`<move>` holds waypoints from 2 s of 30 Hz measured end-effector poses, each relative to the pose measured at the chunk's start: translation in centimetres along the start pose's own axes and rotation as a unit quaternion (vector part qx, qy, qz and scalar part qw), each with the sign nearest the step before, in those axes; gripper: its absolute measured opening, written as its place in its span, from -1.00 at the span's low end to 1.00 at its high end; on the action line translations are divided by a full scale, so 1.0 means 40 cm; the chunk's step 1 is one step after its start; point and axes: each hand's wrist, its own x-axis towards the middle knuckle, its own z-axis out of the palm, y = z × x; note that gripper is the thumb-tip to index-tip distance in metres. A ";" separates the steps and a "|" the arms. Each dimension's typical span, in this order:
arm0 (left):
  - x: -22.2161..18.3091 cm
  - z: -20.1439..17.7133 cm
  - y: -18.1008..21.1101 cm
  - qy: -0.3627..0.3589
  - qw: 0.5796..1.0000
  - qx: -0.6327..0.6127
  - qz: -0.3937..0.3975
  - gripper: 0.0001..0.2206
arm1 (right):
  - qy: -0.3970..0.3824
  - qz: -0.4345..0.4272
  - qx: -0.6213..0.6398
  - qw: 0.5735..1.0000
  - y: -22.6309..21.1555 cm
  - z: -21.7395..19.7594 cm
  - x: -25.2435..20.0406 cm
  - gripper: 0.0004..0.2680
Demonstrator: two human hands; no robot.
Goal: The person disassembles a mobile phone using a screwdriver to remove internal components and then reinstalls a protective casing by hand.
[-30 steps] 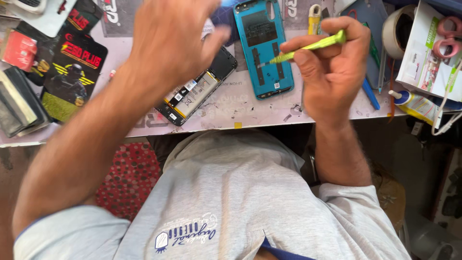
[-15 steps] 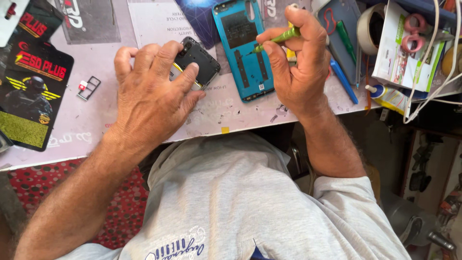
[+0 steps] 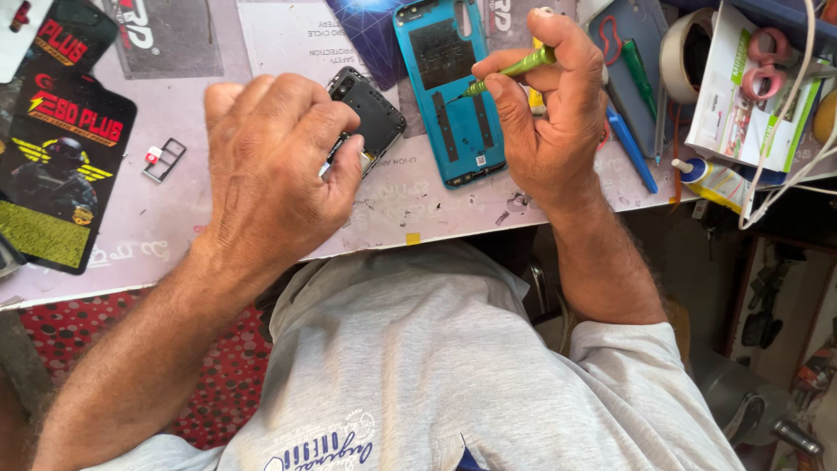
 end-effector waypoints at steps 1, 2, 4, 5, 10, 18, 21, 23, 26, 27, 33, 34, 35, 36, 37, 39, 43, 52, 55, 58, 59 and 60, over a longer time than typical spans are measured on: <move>0.003 0.010 0.007 -0.004 1.000 -0.006 0.000 -0.88 | 0.006 -0.008 -0.009 1.000 -0.003 -0.002 -0.003 -0.64; 0.008 0.017 0.014 -0.008 1.000 -0.009 -0.002 -0.88 | 0.006 -0.003 -0.001 1.000 -0.006 -0.006 -0.005 -0.64; 0.018 0.031 0.028 -0.010 1.000 -0.027 0.000 -0.87 | 0.005 0.007 0.017 1.000 -0.016 -0.016 -0.011 -0.64; 0.024 0.039 0.036 -0.012 0.999 -0.036 0.000 -0.87 | 0.006 0.018 0.043 0.999 -0.024 -0.018 -0.017 -0.64; 0.055 0.069 0.073 -0.004 0.997 -0.069 0.019 -0.81 | 0.015 0.024 0.098 0.995 -0.063 -0.027 -0.030 -0.63; 0.079 0.074 0.092 -0.028 0.998 -0.051 0.022 -0.79 | 0.015 -0.020 0.095 0.995 -0.093 -0.039 -0.017 -0.62; 0.078 0.075 0.092 -0.035 0.998 -0.050 0.023 -0.85 | 0.013 -0.034 0.100 0.994 -0.086 -0.039 -0.020 -0.62; 0.074 0.078 0.092 -0.032 0.997 -0.059 0.022 -0.92 | 0.015 -0.021 0.100 0.995 -0.078 -0.039 -0.032 -0.62; 0.064 0.074 0.086 -0.016 0.996 -0.091 0.022 -0.93 | 0.040 0.031 0.124 0.991 -0.067 -0.048 -0.055 -0.60; 0.061 0.071 0.084 -0.015 0.992 -0.121 0.012 -0.92 | 0.059 0.050 0.150 0.986 -0.071 -0.049 -0.066 -0.59; 0.043 0.059 0.068 0.008 0.974 -0.227 -0.021 -0.84 | 0.078 0.015 0.175 0.981 -0.101 -0.041 -0.065 -0.58; 0.041 0.056 0.068 0.012 0.973 -0.230 -0.020 -0.84 | 0.077 0.014 0.171 0.982 -0.104 -0.038 -0.060 -0.57; 0.039 0.053 0.068 0.016 0.972 -0.233 -0.019 -0.83 | 0.076 0.013 0.168 0.983 -0.105 -0.036 -0.056 -0.56; 0.038 0.052 0.069 0.017 0.972 -0.235 -0.019 -0.83 | 0.076 0.016 0.166 0.983 -0.106 -0.034 -0.054 -0.57; 0.037 0.051 0.070 0.018 0.971 -0.236 -0.020 -0.83 | 0.078 0.016 0.165 0.983 -0.108 -0.031 -0.053 -0.56; 0.037 0.049 0.070 0.020 0.971 -0.237 -0.019 -0.83 | 0.082 0.015 0.166 0.983 -0.112 -0.025 -0.053 -0.55; 0.034 0.045 0.070 0.024 0.972 -0.234 -0.017 -0.83 | 0.074 0.009 0.155 0.985 -0.116 -0.023 -0.048 -0.57; 0.030 0.048 0.066 0.034 0.974 -0.224 -0.010 -0.82 | 0.087 0.005 0.163 0.983 -0.105 -0.010 -0.066 -0.55; 0.030 0.051 0.064 0.036 0.975 -0.221 -0.011 -0.80 | 0.097 -0.013 0.152 0.983 -0.094 -0.001 -0.064 -0.56; 0.028 0.052 0.065 0.039 0.974 -0.222 -0.014 -0.80 | 0.102 -0.012 0.152 0.983 -0.093 0.002 -0.061 -0.57; 0.028 0.052 0.065 0.041 0.974 -0.223 -0.014 -0.80 | 0.102 -0.012 0.152 0.983 -0.093 0.002 -0.059 -0.58; 0.028 0.052 0.065 0.041 0.974 -0.222 -0.016 -0.80 | 0.098 -0.015 0.151 0.983 -0.094 0.001 -0.057 -0.59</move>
